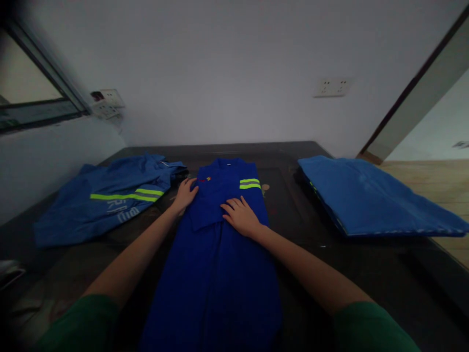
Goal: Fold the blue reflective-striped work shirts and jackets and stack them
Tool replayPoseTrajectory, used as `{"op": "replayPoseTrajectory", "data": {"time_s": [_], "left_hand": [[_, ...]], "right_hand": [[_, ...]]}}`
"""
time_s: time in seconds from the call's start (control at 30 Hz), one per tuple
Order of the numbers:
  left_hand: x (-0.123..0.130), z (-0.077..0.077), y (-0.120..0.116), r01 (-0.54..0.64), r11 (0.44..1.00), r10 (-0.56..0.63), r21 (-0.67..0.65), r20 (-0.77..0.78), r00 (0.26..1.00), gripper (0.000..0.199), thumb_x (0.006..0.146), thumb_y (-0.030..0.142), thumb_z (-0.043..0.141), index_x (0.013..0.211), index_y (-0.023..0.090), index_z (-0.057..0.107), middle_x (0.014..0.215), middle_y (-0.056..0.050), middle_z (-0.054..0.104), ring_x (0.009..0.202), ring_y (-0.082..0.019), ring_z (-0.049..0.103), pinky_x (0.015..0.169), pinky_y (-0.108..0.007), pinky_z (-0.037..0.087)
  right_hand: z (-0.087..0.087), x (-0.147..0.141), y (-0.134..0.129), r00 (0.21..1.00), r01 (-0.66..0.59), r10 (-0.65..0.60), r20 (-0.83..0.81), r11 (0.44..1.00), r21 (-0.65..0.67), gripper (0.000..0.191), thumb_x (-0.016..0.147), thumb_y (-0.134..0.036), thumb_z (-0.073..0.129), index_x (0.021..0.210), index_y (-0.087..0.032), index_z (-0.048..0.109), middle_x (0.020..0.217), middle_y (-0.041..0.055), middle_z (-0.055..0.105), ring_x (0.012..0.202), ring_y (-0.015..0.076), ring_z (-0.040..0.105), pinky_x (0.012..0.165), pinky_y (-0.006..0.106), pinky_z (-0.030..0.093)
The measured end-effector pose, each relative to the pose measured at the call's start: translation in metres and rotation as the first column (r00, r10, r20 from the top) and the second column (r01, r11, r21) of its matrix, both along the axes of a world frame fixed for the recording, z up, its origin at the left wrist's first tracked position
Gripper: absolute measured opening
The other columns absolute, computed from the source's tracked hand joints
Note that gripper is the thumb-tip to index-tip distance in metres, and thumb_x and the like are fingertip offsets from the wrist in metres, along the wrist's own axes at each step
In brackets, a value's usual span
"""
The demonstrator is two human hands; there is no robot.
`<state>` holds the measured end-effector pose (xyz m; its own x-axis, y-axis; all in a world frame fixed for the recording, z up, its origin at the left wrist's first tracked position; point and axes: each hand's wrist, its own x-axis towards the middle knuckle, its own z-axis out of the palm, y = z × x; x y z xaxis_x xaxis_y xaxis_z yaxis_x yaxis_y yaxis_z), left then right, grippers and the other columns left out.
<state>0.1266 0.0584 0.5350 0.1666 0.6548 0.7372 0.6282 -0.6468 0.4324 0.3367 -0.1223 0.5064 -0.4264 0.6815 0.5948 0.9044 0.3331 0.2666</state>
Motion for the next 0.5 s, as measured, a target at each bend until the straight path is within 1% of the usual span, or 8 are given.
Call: {"op": "replayPoseTrajectory", "data": {"time_s": [0.1, 0.2, 0.3, 0.4, 0.43, 0.5], "left_hand": [[-0.013, 0.005, 0.009, 0.007, 0.999, 0.000, -0.046, 0.146, 0.989, 0.046, 0.085, 0.016, 0.050, 0.131, 0.009, 0.050, 0.136, -0.016, 0.051, 0.131, -0.025, 0.044, 0.110, -0.040, 0.037], [-0.022, 0.006, 0.015, 0.002, 0.998, 0.009, -0.055, 0.208, 0.978, 0.048, 0.081, 0.012, 0.049, 0.130, 0.010, 0.051, 0.132, -0.015, 0.054, 0.124, -0.025, 0.050, 0.107, -0.041, 0.041], [-0.019, 0.003, 0.015, -0.013, 1.000, 0.016, -0.020, 0.166, 0.986, 0.045, 0.082, 0.016, 0.050, 0.127, 0.013, 0.054, 0.132, -0.014, 0.053, 0.128, -0.025, 0.046, 0.110, -0.043, 0.036], [-0.009, -0.001, 0.009, 0.010, 1.000, -0.009, -0.006, 0.092, 0.996, 0.043, 0.085, 0.021, 0.050, 0.128, 0.015, 0.053, 0.135, -0.014, 0.050, 0.132, -0.025, 0.042, 0.112, -0.043, 0.034], [-0.005, -0.002, 0.005, -0.002, 1.000, 0.001, 0.004, 0.065, 0.998, 0.043, 0.086, 0.022, 0.049, 0.128, 0.016, 0.053, 0.136, -0.014, 0.049, 0.133, -0.026, 0.041, 0.112, -0.046, 0.033], [0.002, -0.002, -0.005, -0.066, 0.996, 0.066, 0.064, -0.004, 0.998, 0.042, 0.087, 0.022, 0.049, 0.129, 0.019, 0.053, 0.141, -0.015, 0.045, 0.137, -0.030, 0.035, 0.113, -0.056, 0.026]], "right_hand": [[0.003, -0.001, -0.002, 1.000, 0.019, -0.019, -0.021, 1.000, 0.008, 0.045, 0.097, -0.039, 0.042, 0.138, -0.020, 0.049, 0.140, 0.0130, 0.050, 0.133, 0.0304, 0.039, 0.111, 0.058, 0.026], [0.009, -0.004, -0.005, 0.997, 0.022, -0.022, -0.075, 1.000, -0.001, 0.048, 0.098, -0.041, 0.037, 0.142, -0.021, 0.044, 0.147, 0.0123, 0.043, 0.137, 0.0300, 0.034, 0.111, 0.058, 0.027], [0.008, -0.008, -0.003, 0.995, 0.041, -0.043, -0.095, 0.999, -0.029, 0.051, 0.099, -0.044, 0.034, 0.144, -0.021, 0.041, 0.150, 0.0123, 0.038, 0.139, 0.0296, 0.032, 0.112, 0.058, 0.026], [-0.001, -0.010, 0.001, 0.996, 0.053, -0.057, -0.069, 0.997, -0.060, 0.056, 0.097, -0.048, 0.034, 0.146, -0.021, 0.038, 0.151, 0.0122, 0.036, 0.141, 0.0305, 0.029, 0.112, 0.060, 0.023], [-0.004, -0.010, 0.003, 0.996, 0.053, -0.057, -0.067, 0.997, -0.062, 0.057, 0.097, -0.049, 0.034, 0.147, -0.021, 0.037, 0.151, 0.0118, 0.035, 0.141, 0.0302, 0.028, 0.113, 0.060, 0.022], [-0.009, -0.010, 0.003, 0.996, 0.048, -0.053, -0.077, 0.997, -0.057, 0.058, 0.097, -0.051, 0.033, 0.148, -0.022, 0.033, 0.152, 0.0107, 0.034, 0.142, 0.0292, 0.026, 0.113, 0.059, 0.020]]}}
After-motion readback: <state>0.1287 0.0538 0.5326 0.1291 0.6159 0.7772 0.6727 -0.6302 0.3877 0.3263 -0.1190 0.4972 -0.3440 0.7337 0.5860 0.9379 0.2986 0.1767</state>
